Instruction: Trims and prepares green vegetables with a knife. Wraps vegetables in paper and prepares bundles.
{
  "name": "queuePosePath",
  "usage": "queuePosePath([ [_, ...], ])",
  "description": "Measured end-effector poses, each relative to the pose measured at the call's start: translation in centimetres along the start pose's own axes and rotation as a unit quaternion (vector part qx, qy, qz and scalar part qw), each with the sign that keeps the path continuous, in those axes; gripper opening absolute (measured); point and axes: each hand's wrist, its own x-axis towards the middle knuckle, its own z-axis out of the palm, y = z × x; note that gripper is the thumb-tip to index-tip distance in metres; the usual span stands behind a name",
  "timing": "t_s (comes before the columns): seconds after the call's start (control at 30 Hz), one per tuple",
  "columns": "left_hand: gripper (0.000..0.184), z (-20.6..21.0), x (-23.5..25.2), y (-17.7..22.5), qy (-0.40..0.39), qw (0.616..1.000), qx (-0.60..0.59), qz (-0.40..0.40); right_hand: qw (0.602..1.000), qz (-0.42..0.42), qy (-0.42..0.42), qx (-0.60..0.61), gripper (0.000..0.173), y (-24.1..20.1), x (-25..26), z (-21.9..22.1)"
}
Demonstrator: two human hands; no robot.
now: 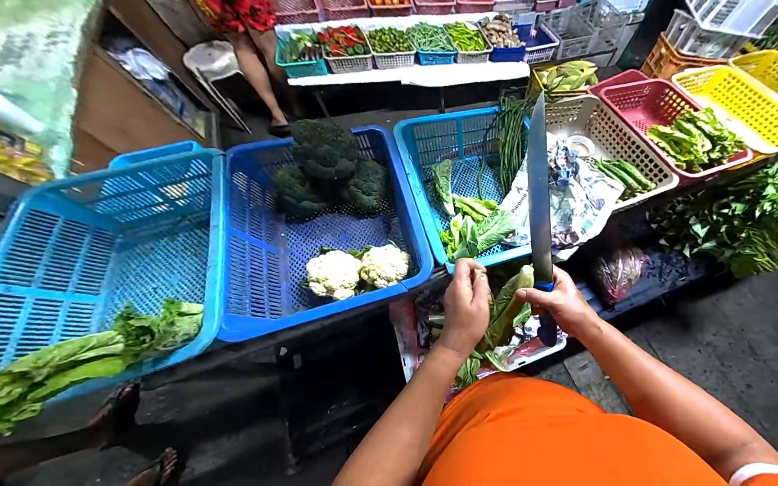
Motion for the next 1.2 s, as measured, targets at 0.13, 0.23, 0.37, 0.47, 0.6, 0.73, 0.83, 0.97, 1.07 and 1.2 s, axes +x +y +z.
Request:
queuePosePath([
  [0.13,0.019,1.6,0.4,-0.1,-0.062,0.997,-0.046,-0.028,1.000,-0.021,-0.003,-0.014,0.039,0.0,0.0,1.3],
  [0.23,0.011,1.3,0.8,-0.2,-0.059,0.994,-0.088,-0.037,0.999,-0.025,0.012,-0.031,0.042,-0.1,0.1,1.2],
  [0.37,0.004,0.6,0.9,-0.5,-0.096,0.990,-0.091,-0.047,0.998,-0.008,0.011,-0.062,0.046,-0.2,-0.2,0.8],
  [0.47,0.012,0.4,1.0,-0.7,-0.119,0.993,-0.006,-0.020,0.996,0.001,-0.013,-0.090,0.042,-0.2,-0.2,0.4],
  [0.6,0.020,0.4,1.0,-1.3,-0.151,0.987,0.055,0.017,0.994,0.023,-0.051,-0.096,0.044,-0.6,-0.4,-0.3],
  [0.73,0.023,0.4,1.1,-2.1,-0.135,0.980,0.139,0.045,0.997,0.024,-0.066,-0.034,0.043,-0.4,-1.0,-1.1],
  [0.83,0.021,-0.2,1.7,-3.8,-0.121,0.979,0.162,0.029,0.998,0.013,-0.062,0.014,0.045,-0.3,-1.2,-2.2],
  [0.97,0.040,0.0,2.0,-4.8,-0.174,0.975,0.135,0.013,0.999,0.020,0.008,-0.042,0.044,-0.5,-0.8,-2.0],
  [1.07,0.056,1.0,1.7,-3.8,-0.225,0.974,0.027,-0.006,0.995,0.031,0.045,-0.082,0.041,-0.3,-0.3,-1.0],
  [1.2,0.041,2.1,1.0,-3.1,-0.226,0.971,-0.075,-0.024,0.995,0.046,0.053,-0.075,0.026,0.0,-0.5,0.4],
])
